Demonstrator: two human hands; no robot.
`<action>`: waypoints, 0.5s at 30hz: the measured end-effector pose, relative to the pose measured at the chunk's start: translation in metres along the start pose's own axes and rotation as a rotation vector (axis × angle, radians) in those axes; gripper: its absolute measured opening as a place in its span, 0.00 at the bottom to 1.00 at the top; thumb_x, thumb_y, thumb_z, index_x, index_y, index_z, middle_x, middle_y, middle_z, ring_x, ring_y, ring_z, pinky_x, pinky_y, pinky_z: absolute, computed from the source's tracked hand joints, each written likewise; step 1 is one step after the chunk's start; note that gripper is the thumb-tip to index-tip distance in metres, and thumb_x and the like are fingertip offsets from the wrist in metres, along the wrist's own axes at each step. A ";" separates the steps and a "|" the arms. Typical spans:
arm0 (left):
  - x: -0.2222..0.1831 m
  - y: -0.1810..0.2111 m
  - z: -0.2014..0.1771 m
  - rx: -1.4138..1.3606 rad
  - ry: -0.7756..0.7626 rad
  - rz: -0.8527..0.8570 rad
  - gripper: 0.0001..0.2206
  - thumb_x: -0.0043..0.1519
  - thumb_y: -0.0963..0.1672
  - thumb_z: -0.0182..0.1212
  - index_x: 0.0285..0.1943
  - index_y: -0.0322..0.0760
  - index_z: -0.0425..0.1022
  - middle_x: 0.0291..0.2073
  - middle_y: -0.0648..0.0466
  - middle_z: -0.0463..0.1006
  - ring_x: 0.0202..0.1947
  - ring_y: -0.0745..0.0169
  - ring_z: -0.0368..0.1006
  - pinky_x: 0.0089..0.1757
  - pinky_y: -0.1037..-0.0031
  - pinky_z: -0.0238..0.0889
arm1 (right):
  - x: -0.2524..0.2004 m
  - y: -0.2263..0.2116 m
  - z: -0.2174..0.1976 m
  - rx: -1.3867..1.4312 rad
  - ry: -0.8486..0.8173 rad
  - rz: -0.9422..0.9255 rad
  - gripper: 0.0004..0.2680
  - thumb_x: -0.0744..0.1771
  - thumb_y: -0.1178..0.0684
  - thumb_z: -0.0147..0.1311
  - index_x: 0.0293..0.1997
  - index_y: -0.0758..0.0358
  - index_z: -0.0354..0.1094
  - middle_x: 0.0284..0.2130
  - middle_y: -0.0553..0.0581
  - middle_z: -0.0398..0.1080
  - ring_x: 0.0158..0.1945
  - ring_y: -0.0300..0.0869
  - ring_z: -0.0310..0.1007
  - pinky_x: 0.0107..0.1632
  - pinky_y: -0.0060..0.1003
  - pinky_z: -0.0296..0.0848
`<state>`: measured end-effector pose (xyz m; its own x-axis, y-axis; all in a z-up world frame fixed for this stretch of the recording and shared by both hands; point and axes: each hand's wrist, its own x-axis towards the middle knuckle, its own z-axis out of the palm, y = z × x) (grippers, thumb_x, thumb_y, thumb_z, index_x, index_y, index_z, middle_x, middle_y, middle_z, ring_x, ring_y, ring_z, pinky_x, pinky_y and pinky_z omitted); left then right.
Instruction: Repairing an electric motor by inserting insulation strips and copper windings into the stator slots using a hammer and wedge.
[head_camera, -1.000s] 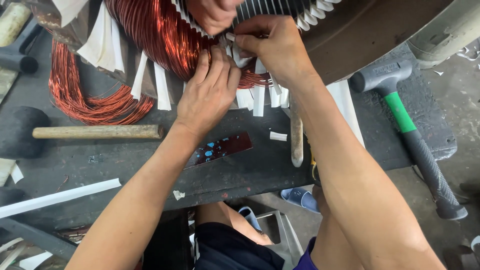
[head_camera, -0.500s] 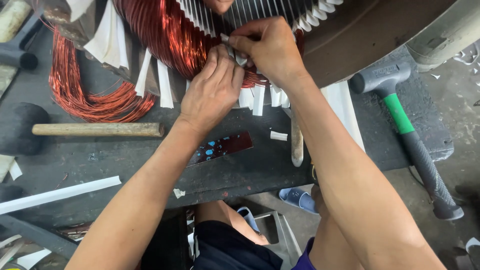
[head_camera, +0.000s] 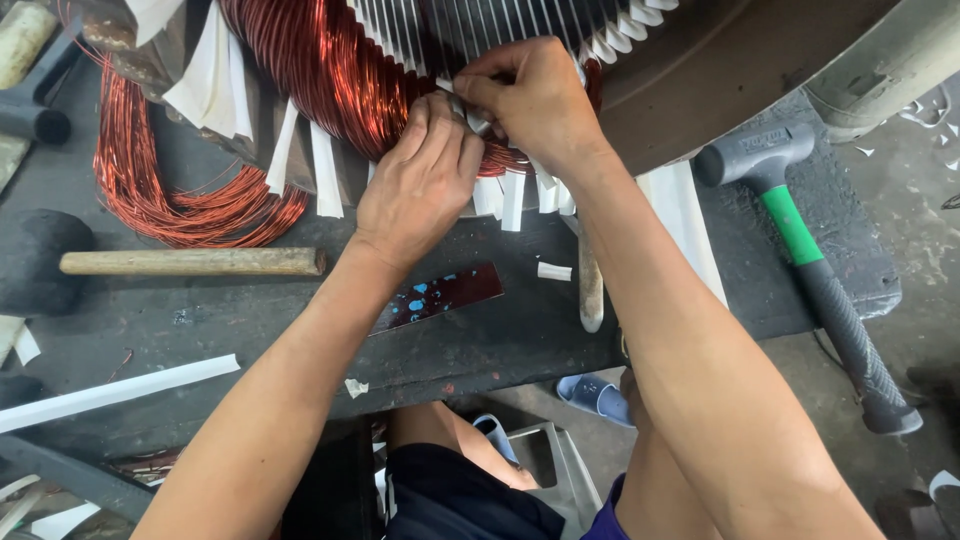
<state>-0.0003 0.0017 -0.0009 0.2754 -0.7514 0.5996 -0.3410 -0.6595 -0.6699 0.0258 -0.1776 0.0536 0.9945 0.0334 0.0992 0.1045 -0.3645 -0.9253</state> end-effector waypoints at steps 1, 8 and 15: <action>0.000 0.000 0.000 0.002 0.000 0.000 0.09 0.73 0.37 0.51 0.48 0.38 0.78 0.51 0.40 0.82 0.59 0.51 0.75 0.66 0.67 0.64 | 0.001 0.000 0.001 0.000 0.000 -0.002 0.05 0.69 0.51 0.65 0.41 0.58 0.84 0.22 0.47 0.77 0.21 0.30 0.69 0.27 0.23 0.73; 0.000 0.001 0.001 0.008 0.017 0.002 0.09 0.72 0.36 0.50 0.45 0.38 0.77 0.47 0.42 0.82 0.57 0.50 0.75 0.66 0.67 0.65 | 0.003 0.010 0.006 -0.053 -0.005 -0.118 0.04 0.70 0.53 0.64 0.42 0.59 0.84 0.24 0.47 0.79 0.24 0.29 0.75 0.31 0.24 0.77; -0.001 0.000 0.001 -0.022 0.031 -0.005 0.10 0.71 0.36 0.52 0.42 0.40 0.77 0.48 0.41 0.82 0.57 0.50 0.76 0.65 0.68 0.66 | 0.000 0.006 0.006 0.019 -0.039 -0.037 0.04 0.70 0.53 0.64 0.43 0.59 0.83 0.23 0.48 0.77 0.23 0.30 0.73 0.29 0.22 0.77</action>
<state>0.0006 0.0022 -0.0025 0.2493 -0.7470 0.6162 -0.3595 -0.6623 -0.6574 0.0268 -0.1747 0.0459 0.9894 0.0825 0.1194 0.1407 -0.3445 -0.9282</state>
